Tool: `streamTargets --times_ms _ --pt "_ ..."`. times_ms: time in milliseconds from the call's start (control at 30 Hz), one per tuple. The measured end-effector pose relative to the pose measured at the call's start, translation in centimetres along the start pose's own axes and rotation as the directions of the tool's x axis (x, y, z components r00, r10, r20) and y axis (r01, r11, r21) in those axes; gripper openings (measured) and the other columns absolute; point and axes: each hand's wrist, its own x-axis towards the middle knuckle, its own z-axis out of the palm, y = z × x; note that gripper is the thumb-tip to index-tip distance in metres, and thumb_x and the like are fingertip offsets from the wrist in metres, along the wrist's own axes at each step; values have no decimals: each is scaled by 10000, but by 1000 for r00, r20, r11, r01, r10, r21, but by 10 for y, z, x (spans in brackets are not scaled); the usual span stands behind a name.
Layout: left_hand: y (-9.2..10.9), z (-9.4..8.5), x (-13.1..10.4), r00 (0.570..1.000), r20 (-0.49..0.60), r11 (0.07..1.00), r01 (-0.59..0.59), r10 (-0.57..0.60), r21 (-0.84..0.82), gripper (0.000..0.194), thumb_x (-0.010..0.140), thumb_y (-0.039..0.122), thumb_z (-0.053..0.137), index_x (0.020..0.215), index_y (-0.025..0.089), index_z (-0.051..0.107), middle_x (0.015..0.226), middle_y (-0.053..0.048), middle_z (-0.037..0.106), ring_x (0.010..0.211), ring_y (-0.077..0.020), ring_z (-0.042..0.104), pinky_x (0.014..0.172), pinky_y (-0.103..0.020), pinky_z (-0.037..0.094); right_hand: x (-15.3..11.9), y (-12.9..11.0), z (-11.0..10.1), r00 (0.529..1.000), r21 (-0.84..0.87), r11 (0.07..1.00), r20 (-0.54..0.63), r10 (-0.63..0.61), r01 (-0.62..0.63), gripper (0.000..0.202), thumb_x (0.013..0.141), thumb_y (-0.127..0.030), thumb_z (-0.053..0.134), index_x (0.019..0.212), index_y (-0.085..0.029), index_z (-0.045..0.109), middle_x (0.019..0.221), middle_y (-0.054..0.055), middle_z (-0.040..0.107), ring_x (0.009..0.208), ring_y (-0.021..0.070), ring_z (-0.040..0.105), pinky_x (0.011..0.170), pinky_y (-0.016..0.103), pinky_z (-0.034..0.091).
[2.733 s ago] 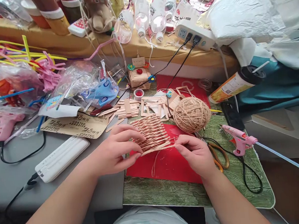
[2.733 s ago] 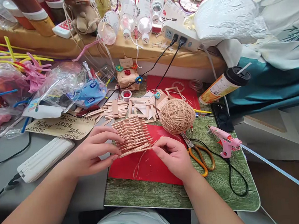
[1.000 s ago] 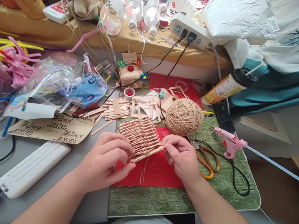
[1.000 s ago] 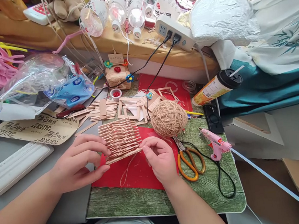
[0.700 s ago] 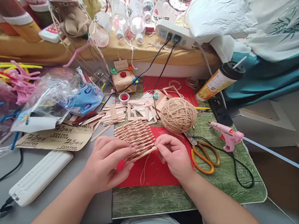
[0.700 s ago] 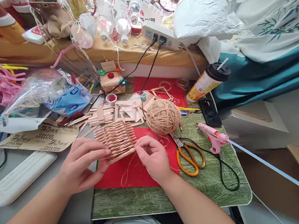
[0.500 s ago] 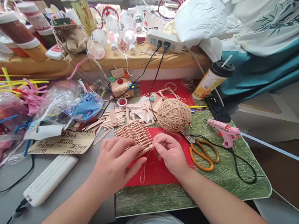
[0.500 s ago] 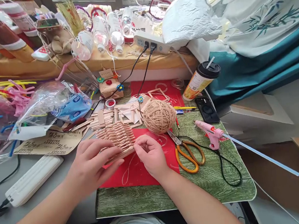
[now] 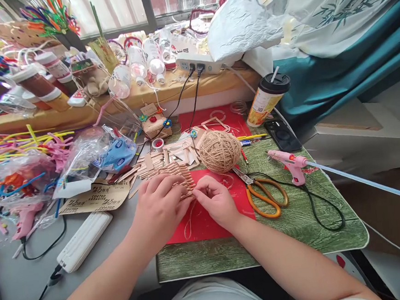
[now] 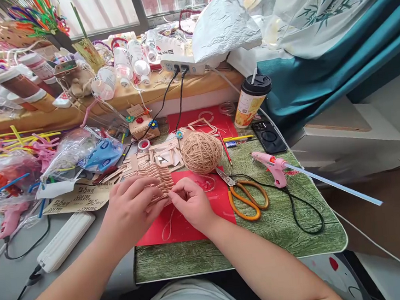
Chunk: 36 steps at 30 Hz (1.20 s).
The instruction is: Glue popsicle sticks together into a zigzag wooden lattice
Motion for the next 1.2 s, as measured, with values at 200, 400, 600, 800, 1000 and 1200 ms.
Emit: streamTargets --times_ms 200,400,600,800,1000,1200 --pt "7 8 -4 995 36 994 98 -97 -46 100 1010 268 740 974 242 651 1278 -49 772 1238 -301 660 995 -489 457 -3 2 -4 1000 -56 998 5 10 -10 312 985 -498 767 838 -229 716 807 -7 606 694 152 513 660 309 421" --pt "1 19 -15 966 -34 954 245 -255 -174 80 1032 250 669 1014 232 594 1348 -112 695 1289 -315 602 1119 -557 449 -4 -3 -5 998 -51 998 47 -28 31 279 1044 -479 703 969 -231 804 901 41 737 849 197 651 786 340 515" --pt "-8 15 -35 937 -145 916 264 -318 -301 92 1027 254 675 1036 244 583 1367 -111 660 1315 -291 591 1099 -519 516 -2 -14 -13 994 -132 985 48 -102 107 206 1032 -430 738 971 -239 787 881 26 711 758 175 603 686 320 472" --pt "-16 33 -52 906 -303 918 183 -297 -353 92 1035 292 641 1032 252 558 1358 -126 624 1349 -301 597 1162 -574 512 4 -15 -24 988 -213 965 39 -151 155 193 1040 -419 734 962 -245 766 886 23 698 766 180 598 686 329 460" --pt "-24 65 -64 885 -299 869 197 -357 -454 138 1081 384 567 1052 259 517 1377 -139 590 1384 -295 589 1165 -575 537 7 -8 -28 980 -304 932 85 -181 199 167 1052 -380 715 950 -251 745 890 30 700 823 204 636 768 360 503" --pt "-28 72 -77 894 -165 806 279 -416 -522 121 1100 364 547 1065 255 509 1447 -160 546 1437 -290 551 1206 -587 518 6 -1 -22 991 -285 951 88 -100 121 159 1055 -363 708 945 -250 724 908 32 685 844 204 649 781 362 519"
